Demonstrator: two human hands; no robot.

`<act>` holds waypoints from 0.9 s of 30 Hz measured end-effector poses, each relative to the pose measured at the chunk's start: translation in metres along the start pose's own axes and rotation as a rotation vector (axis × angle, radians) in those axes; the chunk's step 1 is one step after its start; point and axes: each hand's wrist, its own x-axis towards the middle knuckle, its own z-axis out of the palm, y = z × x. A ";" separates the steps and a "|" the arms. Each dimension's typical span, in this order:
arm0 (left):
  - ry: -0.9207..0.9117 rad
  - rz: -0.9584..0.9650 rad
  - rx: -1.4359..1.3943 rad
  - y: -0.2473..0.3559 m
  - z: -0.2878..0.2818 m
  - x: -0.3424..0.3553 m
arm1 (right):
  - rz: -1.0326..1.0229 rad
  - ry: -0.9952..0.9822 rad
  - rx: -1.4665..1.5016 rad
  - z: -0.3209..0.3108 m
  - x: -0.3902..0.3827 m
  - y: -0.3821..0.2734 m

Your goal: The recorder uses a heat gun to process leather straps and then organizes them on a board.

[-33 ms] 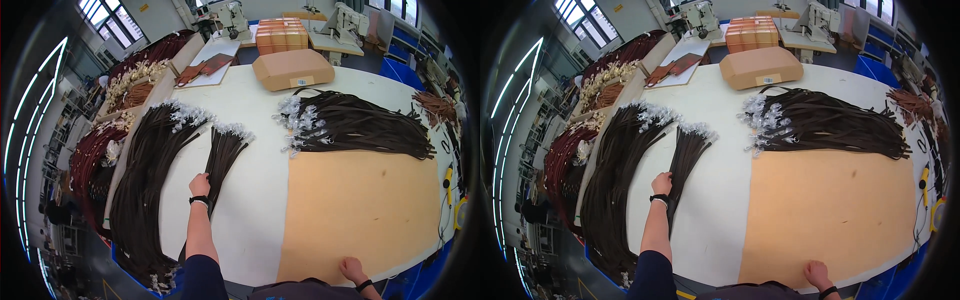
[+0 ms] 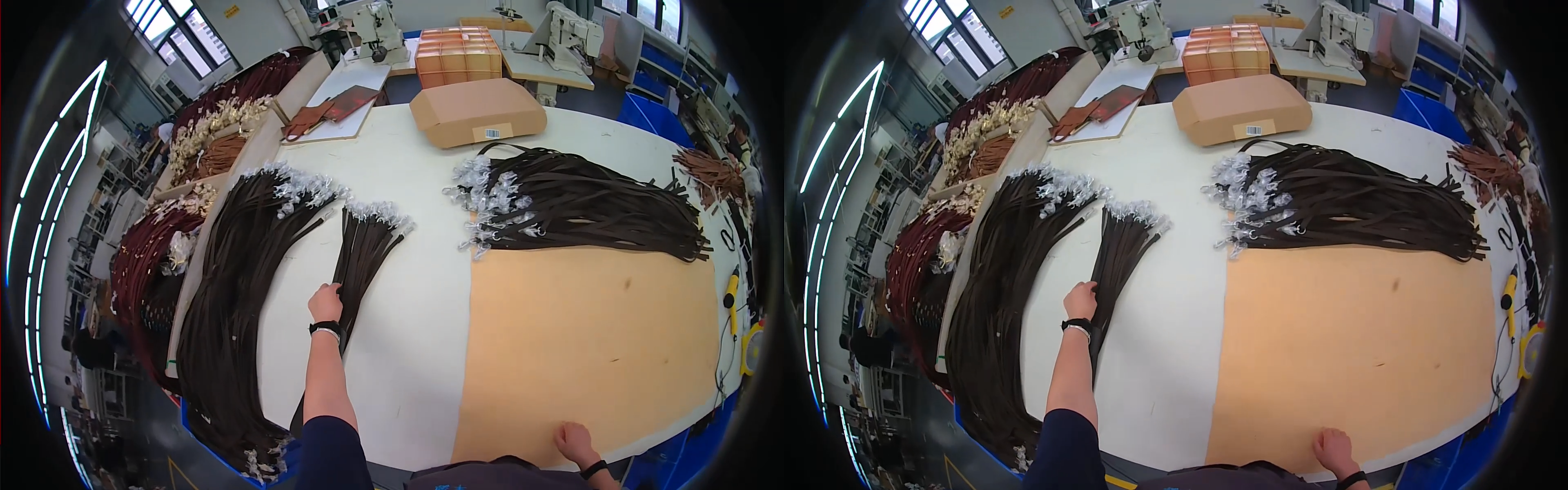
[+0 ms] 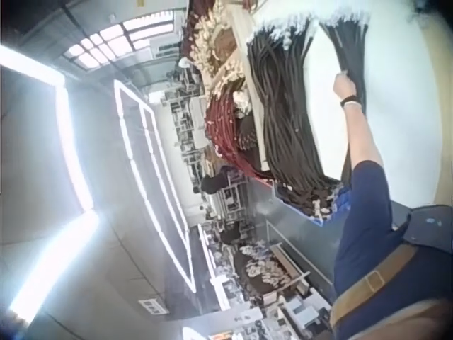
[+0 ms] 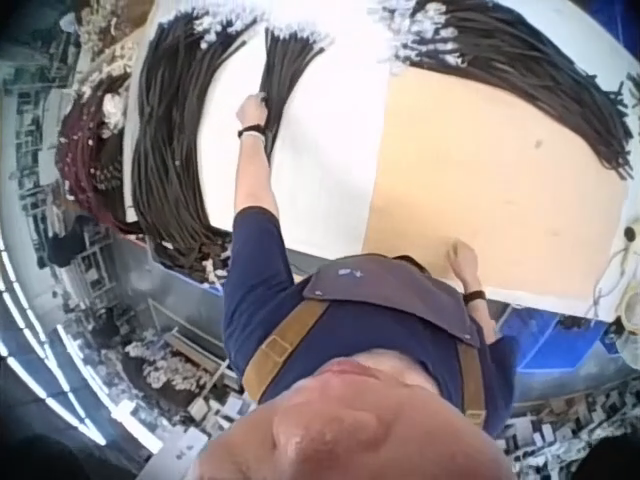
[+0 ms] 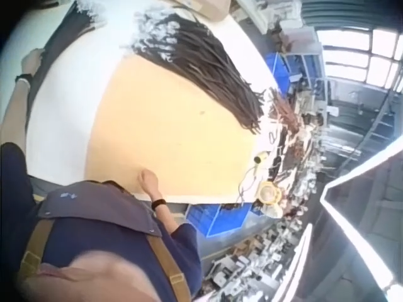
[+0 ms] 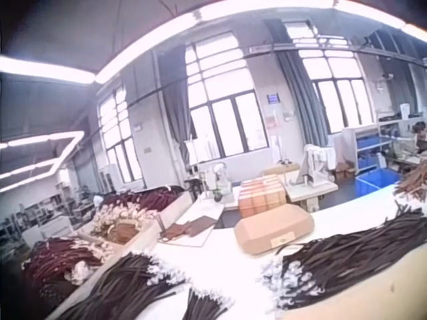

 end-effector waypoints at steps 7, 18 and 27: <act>0.019 0.027 -0.151 0.000 0.029 0.022 | 0.189 0.113 -0.187 0.013 -0.001 -0.014; 0.022 -0.284 -1.326 -0.014 -0.033 0.021 | 0.295 0.130 -0.289 0.023 0.007 -0.028; -0.537 0.147 -1.472 0.153 -0.052 -0.181 | 0.376 0.002 -0.210 0.002 0.024 -0.050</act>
